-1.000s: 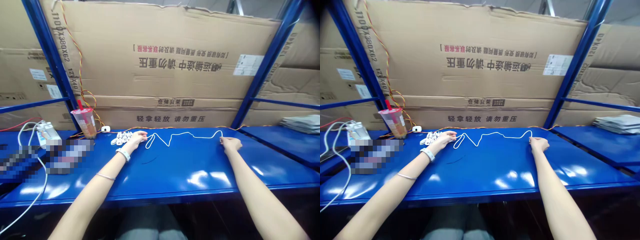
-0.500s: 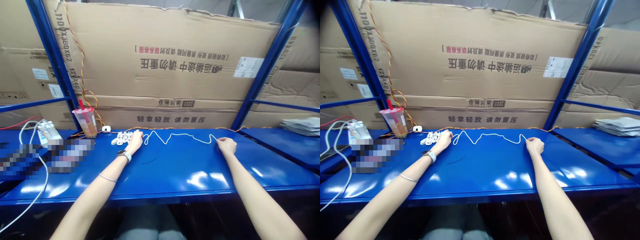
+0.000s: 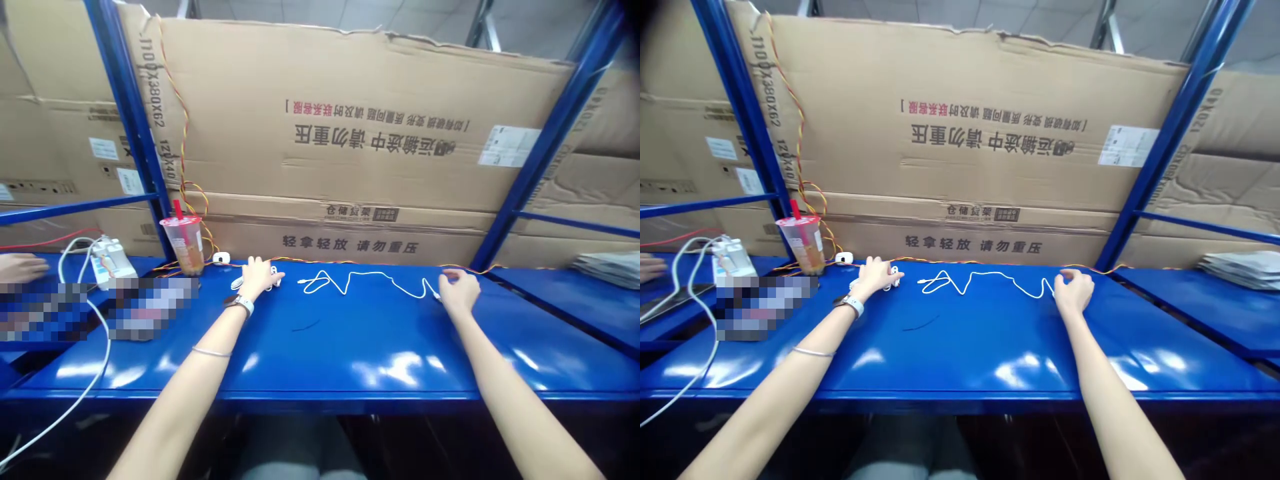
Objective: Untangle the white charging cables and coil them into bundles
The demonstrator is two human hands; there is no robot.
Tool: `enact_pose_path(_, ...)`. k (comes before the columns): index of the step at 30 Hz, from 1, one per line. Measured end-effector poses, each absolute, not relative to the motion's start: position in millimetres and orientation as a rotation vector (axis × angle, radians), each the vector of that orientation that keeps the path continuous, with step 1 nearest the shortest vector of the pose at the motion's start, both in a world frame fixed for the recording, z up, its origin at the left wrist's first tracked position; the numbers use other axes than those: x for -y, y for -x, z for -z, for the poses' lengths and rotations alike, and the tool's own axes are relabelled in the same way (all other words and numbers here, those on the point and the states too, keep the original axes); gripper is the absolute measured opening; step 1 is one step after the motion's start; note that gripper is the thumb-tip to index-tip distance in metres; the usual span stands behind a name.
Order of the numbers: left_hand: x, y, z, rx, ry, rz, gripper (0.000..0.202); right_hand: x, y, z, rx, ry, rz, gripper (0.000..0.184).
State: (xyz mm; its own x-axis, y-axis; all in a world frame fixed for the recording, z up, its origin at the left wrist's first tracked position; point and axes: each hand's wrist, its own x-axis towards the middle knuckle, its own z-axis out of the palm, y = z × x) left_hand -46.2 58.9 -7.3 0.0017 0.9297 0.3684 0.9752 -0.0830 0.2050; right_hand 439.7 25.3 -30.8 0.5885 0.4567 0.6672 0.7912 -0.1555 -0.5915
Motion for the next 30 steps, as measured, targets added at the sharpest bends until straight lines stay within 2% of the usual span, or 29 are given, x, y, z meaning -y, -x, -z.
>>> enact_pose_path(7, -50.5, 23.0, 12.3, 1.930, 2.213, 0.523, 0.019, -24.8, -385.2, 16.8, 1.201, 1.608, 0.426, 0.021)
enact_pose_path(11, -51.6, 23.9, 10.4, 1.965, 2.270, 0.771, 0.007, -21.9, -329.8, 3.2, 1.319, 1.361, 0.312, 0.020)
enact_pose_path(14, -53.2, 28.8, -0.6, 2.090, 2.407, 1.123, 0.011, -21.0, -279.2, -5.8, 1.424, 1.251, 0.033, 0.019)
enact_pose_path(19, -43.2, 25.1, -16.7, 2.084, 3.047, 1.859, 0.023, -18.7, -203.9, -8.1, 1.555, 1.141, -0.889, 0.022)
enact_pose_path(22, -30.4, 15.3, -18.2, 1.764, 3.454, 2.151, 0.028, -11.7, -178.7, -6.3, 1.583, 0.971, -1.018, 0.032)
enact_pose_path(25, -18.1, 6.5, -18.9, 1.637, 3.616, 2.143, 0.031, -4.0, -173.4, -4.6, 1.578, 0.897, -0.964, 0.034)
enact_pose_path(30, -7.1, 0.3, -20.9, 1.643, 3.743, 1.833, 0.034, -1.0, -183.5, -0.2, 1.597, 0.917, -0.830, 0.031)
